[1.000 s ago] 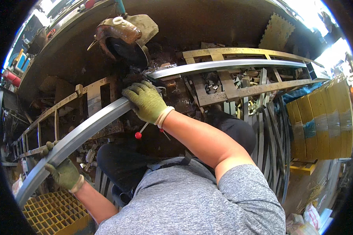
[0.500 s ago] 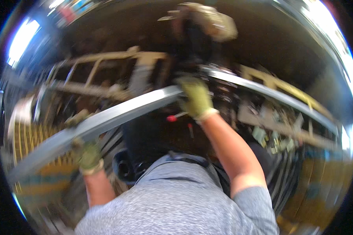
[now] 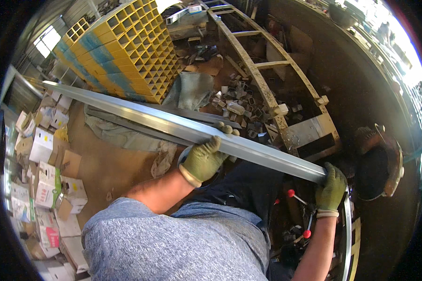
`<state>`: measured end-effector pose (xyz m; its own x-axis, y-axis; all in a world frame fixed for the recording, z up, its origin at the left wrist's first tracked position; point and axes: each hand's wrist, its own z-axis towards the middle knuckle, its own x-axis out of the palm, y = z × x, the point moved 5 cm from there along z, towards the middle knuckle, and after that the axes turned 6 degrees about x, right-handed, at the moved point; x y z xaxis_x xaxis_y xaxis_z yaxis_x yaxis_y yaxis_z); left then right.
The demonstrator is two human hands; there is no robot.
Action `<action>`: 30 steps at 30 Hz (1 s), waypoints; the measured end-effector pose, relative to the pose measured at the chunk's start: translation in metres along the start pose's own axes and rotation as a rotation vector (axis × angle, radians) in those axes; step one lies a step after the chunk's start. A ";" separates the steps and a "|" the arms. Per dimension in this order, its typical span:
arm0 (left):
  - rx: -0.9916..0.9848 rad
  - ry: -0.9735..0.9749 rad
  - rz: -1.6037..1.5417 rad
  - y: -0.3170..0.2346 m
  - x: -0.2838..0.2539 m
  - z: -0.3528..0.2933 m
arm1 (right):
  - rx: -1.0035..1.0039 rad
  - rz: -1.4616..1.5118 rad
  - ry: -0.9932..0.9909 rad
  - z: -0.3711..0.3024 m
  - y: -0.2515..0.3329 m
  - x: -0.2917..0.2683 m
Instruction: The person repeatedly positions metal bars under a chop saw, activates the blade to cut them, and removes the cut pieces. The person handles the bars by hand and uses the saw to perform the cuts in a workshop setting.
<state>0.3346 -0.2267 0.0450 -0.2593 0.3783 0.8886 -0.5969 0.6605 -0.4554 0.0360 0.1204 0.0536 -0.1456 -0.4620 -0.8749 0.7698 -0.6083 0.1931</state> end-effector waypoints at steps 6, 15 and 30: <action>0.099 -0.263 -0.166 -0.047 -0.128 0.045 | -0.163 -0.107 0.186 0.054 0.086 0.047; 0.341 -0.702 -0.089 -0.138 -0.296 0.111 | -0.263 -0.171 0.440 0.094 0.241 0.127; 0.084 -1.033 0.136 -0.059 -0.276 0.137 | -0.321 -0.124 0.554 0.136 0.339 0.225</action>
<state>0.3379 -0.4591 -0.1657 -0.8276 -0.3184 0.4622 -0.5545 0.5917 -0.5852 0.1800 -0.2771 -0.0171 0.0301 0.0525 -0.9982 0.9276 -0.3735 0.0083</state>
